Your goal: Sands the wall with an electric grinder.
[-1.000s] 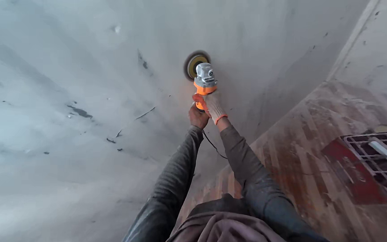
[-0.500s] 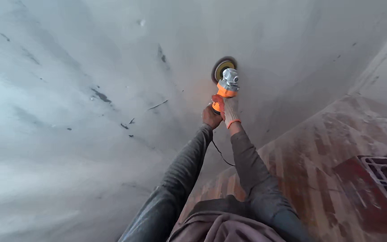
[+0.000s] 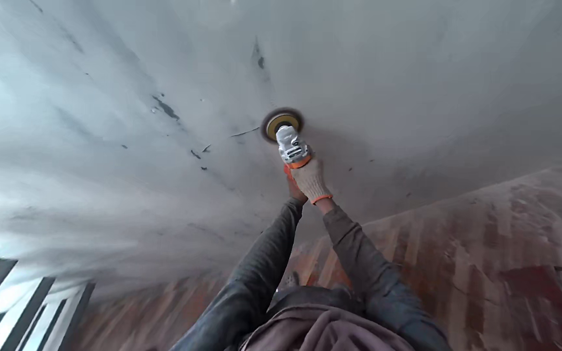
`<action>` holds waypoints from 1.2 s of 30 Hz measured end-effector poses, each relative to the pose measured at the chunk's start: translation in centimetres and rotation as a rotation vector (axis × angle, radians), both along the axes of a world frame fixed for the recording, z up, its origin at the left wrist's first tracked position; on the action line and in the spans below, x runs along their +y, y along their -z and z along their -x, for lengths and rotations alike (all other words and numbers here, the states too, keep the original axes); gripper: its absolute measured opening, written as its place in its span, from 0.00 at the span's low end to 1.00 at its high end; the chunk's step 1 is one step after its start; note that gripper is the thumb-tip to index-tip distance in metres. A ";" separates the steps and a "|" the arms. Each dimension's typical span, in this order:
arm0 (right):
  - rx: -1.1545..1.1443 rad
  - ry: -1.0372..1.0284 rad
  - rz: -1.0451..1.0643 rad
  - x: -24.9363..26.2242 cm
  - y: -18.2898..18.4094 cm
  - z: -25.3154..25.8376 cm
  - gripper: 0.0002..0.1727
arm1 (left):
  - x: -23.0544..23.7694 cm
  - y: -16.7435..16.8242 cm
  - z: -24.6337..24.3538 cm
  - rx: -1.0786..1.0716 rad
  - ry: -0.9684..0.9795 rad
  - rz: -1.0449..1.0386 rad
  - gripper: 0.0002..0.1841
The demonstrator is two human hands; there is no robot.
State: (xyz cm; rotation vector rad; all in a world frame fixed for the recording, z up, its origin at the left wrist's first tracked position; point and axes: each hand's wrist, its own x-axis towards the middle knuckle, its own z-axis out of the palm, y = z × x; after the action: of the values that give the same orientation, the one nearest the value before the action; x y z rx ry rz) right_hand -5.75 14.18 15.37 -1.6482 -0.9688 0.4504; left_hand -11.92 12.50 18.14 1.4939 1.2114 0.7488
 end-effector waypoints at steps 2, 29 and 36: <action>0.068 0.038 -0.002 -0.1 -0.7 0.3 0.34 | 4.0 8.5 0.8 -0.245 0.067 -0.426 0.27; 0.383 0.374 -0.209 2.5 1.0 10.6 0.31 | 11.4 5.9 12.4 0.225 0.494 -0.581 0.24; 0.488 0.268 0.187 -2.2 11.8 17.2 0.23 | 9.0 18.4 17.9 0.555 0.572 -0.406 0.30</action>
State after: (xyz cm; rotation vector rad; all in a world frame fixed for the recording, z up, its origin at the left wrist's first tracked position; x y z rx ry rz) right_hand -22.91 12.00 3.54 -1.6925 -0.3473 0.7323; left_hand -29.87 21.46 -0.29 2.3562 0.9568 0.1898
